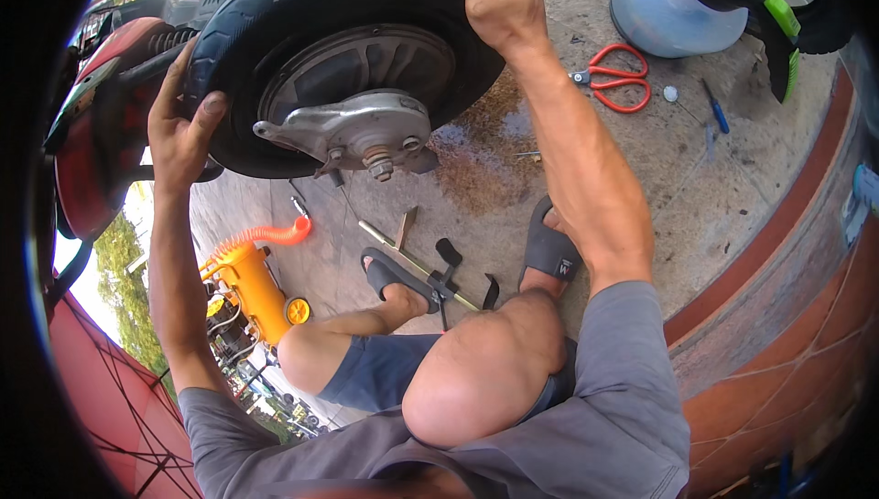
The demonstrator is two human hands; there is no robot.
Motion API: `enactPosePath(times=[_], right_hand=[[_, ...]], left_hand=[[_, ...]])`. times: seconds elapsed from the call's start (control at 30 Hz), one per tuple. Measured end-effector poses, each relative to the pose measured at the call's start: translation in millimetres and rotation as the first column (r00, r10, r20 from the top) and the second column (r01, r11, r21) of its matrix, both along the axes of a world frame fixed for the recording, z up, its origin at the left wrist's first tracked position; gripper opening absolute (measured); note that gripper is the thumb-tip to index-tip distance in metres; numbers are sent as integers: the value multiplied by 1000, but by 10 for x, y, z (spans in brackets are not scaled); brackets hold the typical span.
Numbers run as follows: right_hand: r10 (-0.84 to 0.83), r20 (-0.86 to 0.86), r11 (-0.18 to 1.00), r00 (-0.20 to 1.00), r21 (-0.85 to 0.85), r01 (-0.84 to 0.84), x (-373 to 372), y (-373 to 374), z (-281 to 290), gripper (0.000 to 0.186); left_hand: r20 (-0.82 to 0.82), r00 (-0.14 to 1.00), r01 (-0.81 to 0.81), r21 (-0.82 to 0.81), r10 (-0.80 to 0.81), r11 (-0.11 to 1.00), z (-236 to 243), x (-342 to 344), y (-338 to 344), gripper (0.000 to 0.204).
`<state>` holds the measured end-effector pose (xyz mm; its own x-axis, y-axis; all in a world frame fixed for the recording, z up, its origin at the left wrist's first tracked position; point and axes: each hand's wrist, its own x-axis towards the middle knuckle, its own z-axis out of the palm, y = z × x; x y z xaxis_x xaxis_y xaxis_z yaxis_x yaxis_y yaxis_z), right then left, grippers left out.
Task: The person removes a motorcycle tire from the wheel, inflates it with an air hose, and repeatedly inserts and removes a metal spring tool into the tire bead area. The person rotates and flips the tire while working on the bead and valve area.
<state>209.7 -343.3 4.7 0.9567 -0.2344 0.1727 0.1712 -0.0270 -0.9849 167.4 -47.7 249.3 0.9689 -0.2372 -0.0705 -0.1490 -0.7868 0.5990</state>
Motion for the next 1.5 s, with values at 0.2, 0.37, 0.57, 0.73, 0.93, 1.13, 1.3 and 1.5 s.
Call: enactPosePath(times=[0.2, 0.37, 0.57, 0.73, 0.93, 1.13, 1.3, 1.5], right_hand=[[203, -208, 785, 957, 618, -33, -61, 327, -284, 67], [372, -362, 597, 855, 798, 78, -168, 416, -188, 69], [510, -403, 496, 760, 860, 123, -208, 539, -251, 88], [582, -404, 369, 706, 905, 213, -291, 708, -353, 80], [596, -395, 367, 700, 908, 200, -351, 676, -382, 83], [370, -559, 638, 742, 733, 234, -378, 584, -456, 83], [-54, -249, 938, 967, 320, 135, -369, 368, -211, 70], [-148, 113, 988, 982, -22, 152, -436, 227, 352, 52]], left_hand=[[-73, 986, 168, 489, -152, 856, 352, 693, -589, 76], [-195, 980, 73, 566, 48, 821, 527, 929, -1136, 77], [-358, 933, 270, 631, -35, 728, 458, 1435, -1434, 79], [-362, 930, 240, 721, 58, 650, 270, 1642, -1625, 75], [-342, 937, 215, 731, 74, 648, 196, 1663, -1544, 75], [-328, 944, 163, 577, 44, 800, 309, 1340, -1164, 79], [-110, 957, 288, 430, -267, 856, 245, 939, -430, 84], [-160, 980, 122, 0, -121, 993, -54, 254, 399, 88]])
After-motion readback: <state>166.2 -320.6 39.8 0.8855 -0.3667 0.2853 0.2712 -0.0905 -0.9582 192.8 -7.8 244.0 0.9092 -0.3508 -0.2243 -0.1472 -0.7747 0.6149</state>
